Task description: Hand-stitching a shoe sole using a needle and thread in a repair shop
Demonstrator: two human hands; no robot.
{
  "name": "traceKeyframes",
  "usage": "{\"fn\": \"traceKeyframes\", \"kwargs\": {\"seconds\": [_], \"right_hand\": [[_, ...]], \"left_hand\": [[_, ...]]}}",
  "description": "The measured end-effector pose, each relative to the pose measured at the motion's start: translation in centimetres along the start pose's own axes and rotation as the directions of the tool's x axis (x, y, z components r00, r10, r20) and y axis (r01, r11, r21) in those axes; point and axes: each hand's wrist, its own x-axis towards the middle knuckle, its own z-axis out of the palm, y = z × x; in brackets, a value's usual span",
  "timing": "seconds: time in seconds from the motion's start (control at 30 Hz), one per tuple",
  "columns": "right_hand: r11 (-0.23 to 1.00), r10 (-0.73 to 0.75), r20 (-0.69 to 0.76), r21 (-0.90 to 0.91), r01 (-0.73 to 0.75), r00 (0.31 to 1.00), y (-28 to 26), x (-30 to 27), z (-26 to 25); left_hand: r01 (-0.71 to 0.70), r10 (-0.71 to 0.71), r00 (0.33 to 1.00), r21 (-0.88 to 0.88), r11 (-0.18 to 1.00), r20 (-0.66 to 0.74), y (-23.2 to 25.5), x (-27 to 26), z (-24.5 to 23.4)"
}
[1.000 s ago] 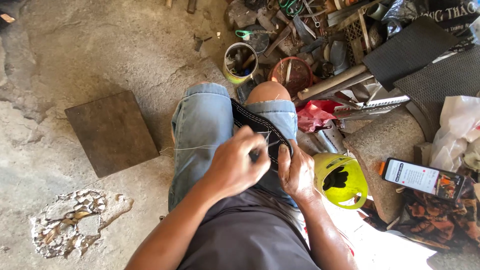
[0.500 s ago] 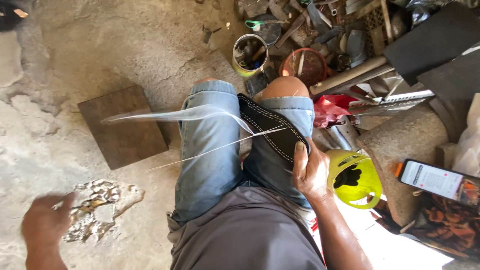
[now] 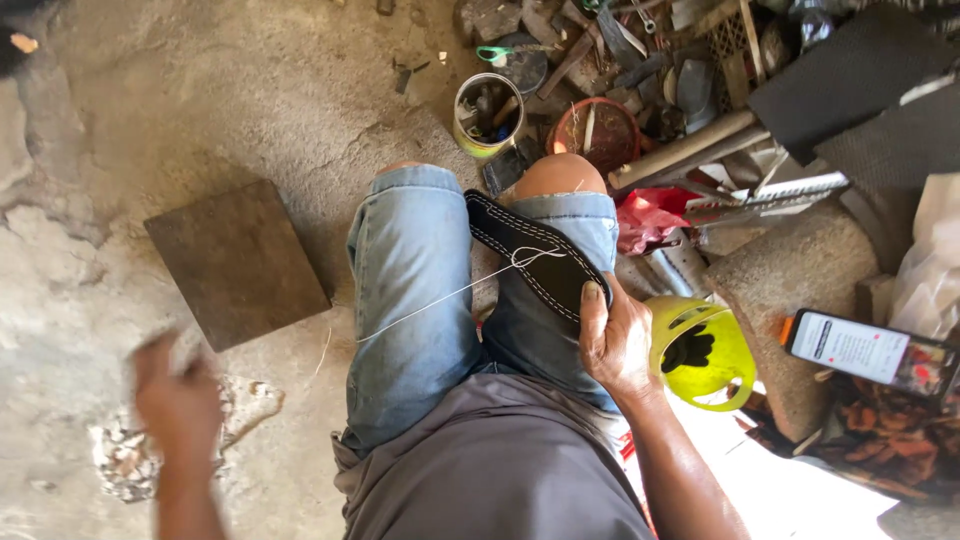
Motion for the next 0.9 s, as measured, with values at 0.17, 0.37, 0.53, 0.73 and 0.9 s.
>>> {"fn": "traceKeyframes", "kwargs": {"seconds": [0.17,0.37,0.53,0.73,0.9], "right_hand": [[0.991,-0.037,-0.036,0.124,0.042,0.999,-0.5,-0.1,-0.7],[0.992,0.041,0.025,0.119,-0.044,0.999,-0.7,-0.3,-1.7],[0.986,0.047,0.103,0.157,-0.063,0.994,0.2,-0.3,-2.0],[0.91,0.126,0.339,0.336,-0.244,0.933,3.8,2.0,-4.7],[0.177,0.446,0.052,0.973,-0.146,0.893,9.8,3.4,-6.3]], "left_hand": [[-0.202,0.147,0.978,-0.496,0.844,-0.149,28.5,1.2,1.5],[-0.422,0.518,0.732,-0.302,0.855,0.443,33.4,-0.7,6.3],[-0.434,0.597,0.674,-0.42,0.797,0.436,34.9,-2.1,5.9],[-0.434,0.649,0.595,-0.491,0.756,0.474,36.1,-1.4,4.6],[-0.484,0.682,0.61,-0.491,0.724,0.404,36.0,-1.7,5.4]]}}
